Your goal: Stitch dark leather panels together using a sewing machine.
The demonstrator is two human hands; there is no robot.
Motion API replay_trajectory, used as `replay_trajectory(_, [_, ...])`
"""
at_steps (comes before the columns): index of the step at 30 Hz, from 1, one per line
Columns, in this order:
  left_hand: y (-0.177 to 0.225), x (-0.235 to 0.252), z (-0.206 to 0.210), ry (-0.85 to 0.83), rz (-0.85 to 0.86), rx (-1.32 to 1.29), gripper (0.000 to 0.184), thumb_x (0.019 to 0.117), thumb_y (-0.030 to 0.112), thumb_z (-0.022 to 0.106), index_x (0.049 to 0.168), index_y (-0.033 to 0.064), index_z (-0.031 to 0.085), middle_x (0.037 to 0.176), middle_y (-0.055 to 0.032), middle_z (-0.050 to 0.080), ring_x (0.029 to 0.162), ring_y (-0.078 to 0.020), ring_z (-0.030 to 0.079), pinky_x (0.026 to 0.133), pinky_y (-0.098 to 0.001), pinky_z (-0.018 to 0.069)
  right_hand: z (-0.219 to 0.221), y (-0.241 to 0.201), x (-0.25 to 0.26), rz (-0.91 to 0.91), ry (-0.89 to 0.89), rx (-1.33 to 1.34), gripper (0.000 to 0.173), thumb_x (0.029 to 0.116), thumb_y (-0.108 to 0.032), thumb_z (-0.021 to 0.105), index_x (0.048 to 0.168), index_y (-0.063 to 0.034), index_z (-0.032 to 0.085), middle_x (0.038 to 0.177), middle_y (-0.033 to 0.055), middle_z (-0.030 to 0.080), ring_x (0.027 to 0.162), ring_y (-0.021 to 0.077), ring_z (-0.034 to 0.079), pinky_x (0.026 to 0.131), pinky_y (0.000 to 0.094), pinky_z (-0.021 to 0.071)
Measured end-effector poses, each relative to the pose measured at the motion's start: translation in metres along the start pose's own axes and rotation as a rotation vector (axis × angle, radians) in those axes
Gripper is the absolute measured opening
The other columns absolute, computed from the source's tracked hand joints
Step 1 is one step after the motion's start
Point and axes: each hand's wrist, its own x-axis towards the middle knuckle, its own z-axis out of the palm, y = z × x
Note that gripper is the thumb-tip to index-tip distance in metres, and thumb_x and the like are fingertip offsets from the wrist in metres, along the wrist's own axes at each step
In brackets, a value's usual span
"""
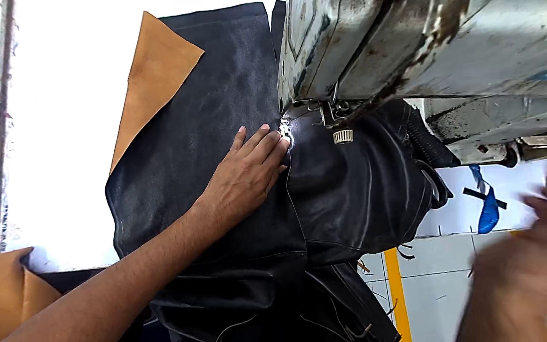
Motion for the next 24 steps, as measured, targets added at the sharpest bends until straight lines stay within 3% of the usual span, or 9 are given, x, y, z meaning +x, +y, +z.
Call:
replay_trajectory(2, [-0.002, 0.001, 0.002, 0.017, 0.004, -0.006, 0.047, 0.1109, 0.035, 0.038, 0.147, 0.0105, 0.055, 0.151, -0.0118, 0.055, 0.147, -0.0321, 0.043, 0.122, -0.0608, 0.0278, 0.090, -0.057, 0.002, -0.203, -0.332, -0.026, 0.025, 0.1062, -0.018, 0.053, 0.115, 0.0003, 0.068, 0.114, 0.0067, 0.071, 0.106, 0.0146, 0.068, 0.094, 0.0374, 0.0571])
replay_trajectory(3, [-0.002, 0.000, 0.002, 0.023, 0.003, -0.005, 0.047, 0.1108, 0.035, 0.038, 0.147, 0.0110, 0.055, 0.151, -0.0112, 0.055, 0.147, -0.0313, 0.043, 0.123, -0.0604, 0.0277, 0.129, -0.070, 0.001, -0.287, -0.487, -0.102, 0.029, 0.1044, -0.022, 0.056, 0.119, -0.0022, 0.072, 0.122, 0.0094, 0.071, 0.117, 0.0181, 0.066, 0.100, 0.0386, 0.0547])
replay_trajectory(5, [-0.003, -0.001, 0.002, 0.026, 0.004, -0.001, 0.047, 0.1108, 0.035, 0.039, 0.147, 0.0111, 0.056, 0.151, -0.0108, 0.055, 0.147, -0.0307, 0.044, 0.122, -0.0601, 0.0281, 0.182, -0.067, -0.006, -0.395, -0.710, -0.263, 0.044, 0.1070, -0.035, 0.050, 0.137, -0.0049, 0.064, 0.144, 0.0130, 0.060, 0.144, 0.0267, 0.047, 0.122, 0.0445, 0.0354])
replay_trajectory(6, [-0.003, -0.001, 0.002, 0.024, 0.004, 0.001, 0.047, 0.1109, 0.035, 0.038, 0.147, 0.0113, 0.056, 0.151, -0.0105, 0.055, 0.147, -0.0304, 0.043, 0.123, -0.0600, 0.0281, 0.195, -0.059, -0.010, -0.426, -0.774, -0.334, 0.051, 0.1088, -0.040, 0.043, 0.144, -0.0078, 0.059, 0.151, 0.0116, 0.055, 0.151, 0.0284, 0.037, 0.127, 0.0478, 0.0251])
replay_trajectory(8, [-0.002, -0.003, 0.001, 0.027, 0.009, 0.003, 0.046, 0.1107, 0.035, 0.039, 0.147, 0.0115, 0.057, 0.150, -0.0109, 0.056, 0.147, -0.0307, 0.044, 0.122, -0.0603, 0.0285, 0.198, -0.053, -0.018, -0.460, -0.816, -0.418, 0.055, 0.1102, -0.044, 0.034, 0.152, -0.0136, 0.052, 0.160, 0.0071, 0.046, 0.156, 0.0280, 0.027, 0.129, 0.0509, 0.0168])
replay_trajectory(11, [0.000, -0.012, -0.001, 0.021, 0.027, -0.008, 0.046, 0.1105, 0.034, 0.041, 0.147, 0.0112, 0.057, 0.150, -0.0117, 0.056, 0.147, -0.0312, 0.044, 0.123, -0.0610, 0.0277, 0.187, -0.058, -0.028, -0.449, -0.846, -0.438, 0.055, 0.1103, -0.042, 0.035, 0.157, -0.0147, 0.045, 0.164, 0.0053, 0.040, 0.157, 0.0278, 0.022, 0.129, 0.0513, 0.0154])
replay_trajectory(18, [-0.007, -0.011, -0.002, -0.010, 0.055, -0.047, 0.047, 0.1103, 0.036, 0.039, 0.148, 0.0116, 0.056, 0.155, -0.0112, 0.052, 0.149, -0.0306, 0.041, 0.123, -0.0622, 0.0256, 0.191, -0.052, -0.024, -0.471, -0.822, -0.421, 0.057, 0.1096, -0.046, 0.034, 0.158, -0.0175, 0.045, 0.163, 0.0049, 0.041, 0.157, 0.0275, 0.024, 0.129, 0.0509, 0.0146])
replay_trajectory(24, [-0.013, -0.009, 0.000, 0.010, 0.069, -0.080, 0.047, 0.1101, 0.036, 0.041, 0.148, 0.0115, 0.056, 0.157, -0.0111, 0.049, 0.151, -0.0291, 0.039, 0.125, -0.0607, 0.0235, 0.189, -0.052, -0.026, -0.459, -0.794, -0.369, 0.054, 0.1092, -0.042, 0.039, 0.154, -0.0142, 0.049, 0.162, 0.0055, 0.043, 0.156, 0.0276, 0.026, 0.129, 0.0497, 0.0163])
